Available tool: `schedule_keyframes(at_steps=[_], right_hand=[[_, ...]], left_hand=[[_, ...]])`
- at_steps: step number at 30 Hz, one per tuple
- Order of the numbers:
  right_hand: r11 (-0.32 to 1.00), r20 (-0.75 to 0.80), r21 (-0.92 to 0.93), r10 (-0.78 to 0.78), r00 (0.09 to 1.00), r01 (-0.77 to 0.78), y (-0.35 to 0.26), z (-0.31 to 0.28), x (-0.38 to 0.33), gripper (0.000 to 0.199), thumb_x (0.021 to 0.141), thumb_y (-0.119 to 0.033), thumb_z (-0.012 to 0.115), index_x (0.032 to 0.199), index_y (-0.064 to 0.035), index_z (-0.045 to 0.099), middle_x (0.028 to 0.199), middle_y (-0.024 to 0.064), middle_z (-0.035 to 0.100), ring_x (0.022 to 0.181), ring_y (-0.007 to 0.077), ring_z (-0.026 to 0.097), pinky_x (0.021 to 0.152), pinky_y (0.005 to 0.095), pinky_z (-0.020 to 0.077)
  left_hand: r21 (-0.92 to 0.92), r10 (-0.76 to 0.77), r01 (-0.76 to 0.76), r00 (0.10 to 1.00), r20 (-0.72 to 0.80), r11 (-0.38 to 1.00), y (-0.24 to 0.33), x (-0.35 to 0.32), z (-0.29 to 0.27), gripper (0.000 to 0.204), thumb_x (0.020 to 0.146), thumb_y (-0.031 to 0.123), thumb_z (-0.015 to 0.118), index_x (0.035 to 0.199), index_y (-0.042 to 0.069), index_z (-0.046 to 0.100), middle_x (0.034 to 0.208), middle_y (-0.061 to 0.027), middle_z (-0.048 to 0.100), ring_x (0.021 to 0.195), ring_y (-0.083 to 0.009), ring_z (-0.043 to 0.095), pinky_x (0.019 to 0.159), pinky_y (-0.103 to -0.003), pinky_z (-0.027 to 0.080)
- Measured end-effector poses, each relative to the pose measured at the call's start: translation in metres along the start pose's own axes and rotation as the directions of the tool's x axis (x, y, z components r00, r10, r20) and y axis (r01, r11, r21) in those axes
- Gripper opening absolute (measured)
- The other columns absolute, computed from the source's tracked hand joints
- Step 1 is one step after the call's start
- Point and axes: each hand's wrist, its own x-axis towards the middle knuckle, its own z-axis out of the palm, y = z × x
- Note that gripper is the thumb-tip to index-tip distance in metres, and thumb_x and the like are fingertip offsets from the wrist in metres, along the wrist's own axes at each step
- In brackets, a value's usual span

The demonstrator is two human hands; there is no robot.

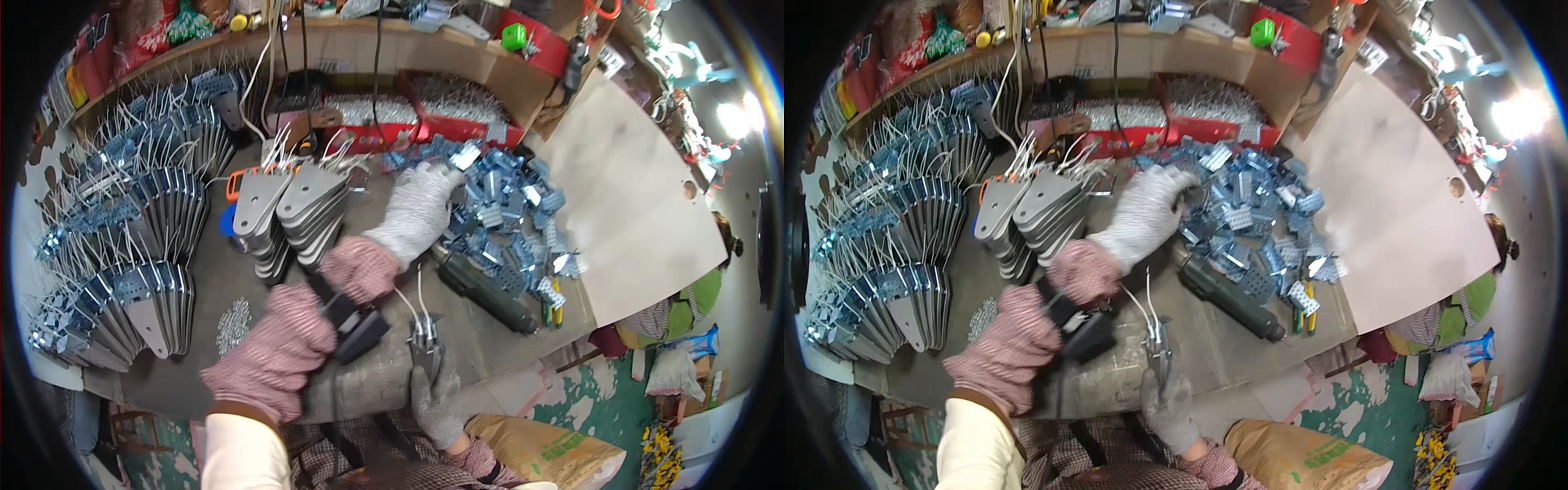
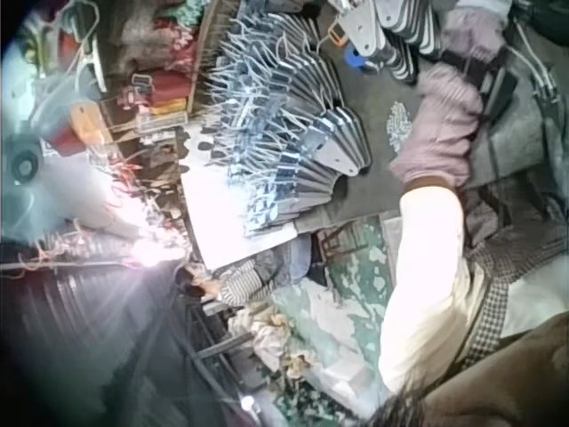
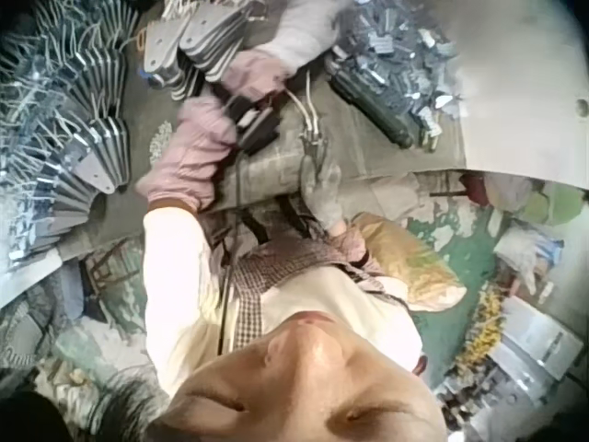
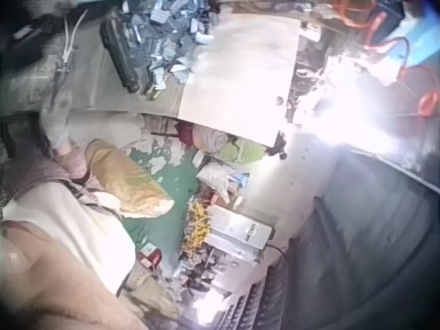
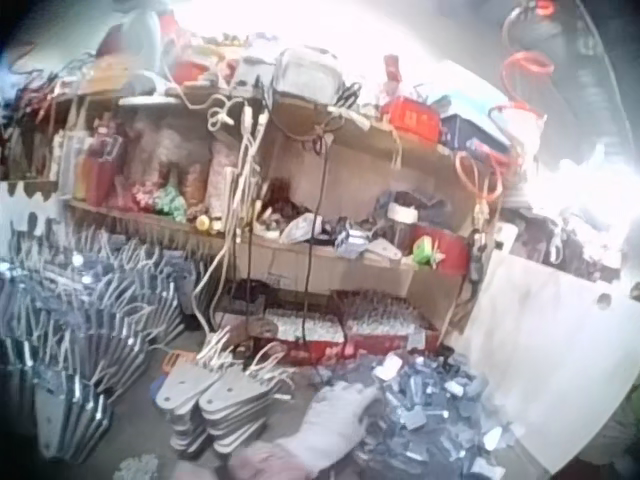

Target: Assembling metal brackets or components using a power screwdriver and various fasteners.

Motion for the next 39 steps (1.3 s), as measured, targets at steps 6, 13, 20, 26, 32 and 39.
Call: schedule_keyframes(at_steps=[6,13,20,26,32,39], right_hand=[[0.873,0.017,-0.341,-0.366,0.93,0.35,0.008,-0.004,-0.002,0.049,0.096,-0.005,0.06,0.14,0.0069,0.042,0.121,0.037,0.057,0.096,0.0512,0.063,0.08,0.0534,0.0528],[0.988,0.055,0.13,-0.09,0.994,0.082,-0.014,-0.001,0.011,0.032,0.096,-0.004,0.059,0.125,0.0078,0.051,0.117,0.0293,0.063,0.096,0.0422,0.066,0.077,0.0423,0.0533],[0.794,0.457,0.532,0.021,0.889,-0.293,-0.053,0.005,0.033,0.062,0.094,-0.009,0.055,0.152,0.0044,0.036,0.145,0.0282,0.048,0.125,0.0333,0.056,0.106,0.0392,0.044],[0.566,0.727,0.52,0.1,0.68,-0.64,-0.098,0.004,0.03,0.072,0.092,-0.011,0.054,0.157,0.003,0.028,0.151,0.0208,0.045,0.139,0.0254,0.043,0.117,0.0371,0.0331],[0.519,0.706,0.577,0.073,0.705,-0.631,-0.108,0.012,0.024,0.071,0.092,-0.014,0.055,0.157,0.0031,0.03,0.153,0.0193,0.043,0.141,0.0257,0.04,0.118,0.0363,0.0299],[0.64,0.716,0.531,0.012,0.698,-0.555,-0.101,0.012,0.024,0.072,0.094,-0.014,0.053,0.158,0.0019,0.026,0.154,0.0215,0.043,0.142,0.027,0.041,0.118,0.0364,0.0321]], left_hand=[[-0.308,-0.016,0.166,0.899,0.437,0.937,0.047,-0.153,-0.172,0.027,0.074,-0.007,0.062,0.095,0.009,0.067,0.111,-0.0095,0.063,0.106,-0.0358,0.06,0.096,-0.045,0.049],[0.295,-0.598,0.521,0.72,0.353,0.801,0.085,-0.23,-0.182,0.031,0.088,0.016,0.074,0.113,0.009,0.058,0.112,-0.0123,0.06,0.101,-0.0319,0.063,0.08,-0.04,0.054],[-0.456,-0.707,0.816,0.554,0.44,0.355,0.086,-0.224,-0.196,0.019,0.098,0.008,0.064,0.113,0.004,0.053,0.096,-0.0047,0.062,0.077,-0.0112,0.062,0.072,-0.027,0.055],[-0.438,-0.71,0.739,0.651,0.269,0.512,0.096,-0.228,-0.209,0.033,0.091,0.003,0.072,0.119,0.004,0.054,0.103,-0.002,0.06,0.089,-0.0058,0.054,0.079,-0.021,0.051],[-0.357,-0.637,0.634,0.76,0.127,0.686,0.09,-0.24,-0.212,0.024,0.09,0.0,0.073,0.11,0.003,0.059,0.099,-0.0016,0.061,0.083,-0.007,0.053,0.079,-0.024,0.05],[-0.39,-0.658,0.657,0.737,0.153,0.645,0.075,-0.244,-0.208,0.027,0.093,0.008,0.074,0.114,0.004,0.058,0.1,-0.0042,0.061,0.088,-0.0109,0.06,0.08,-0.026,0.051]])
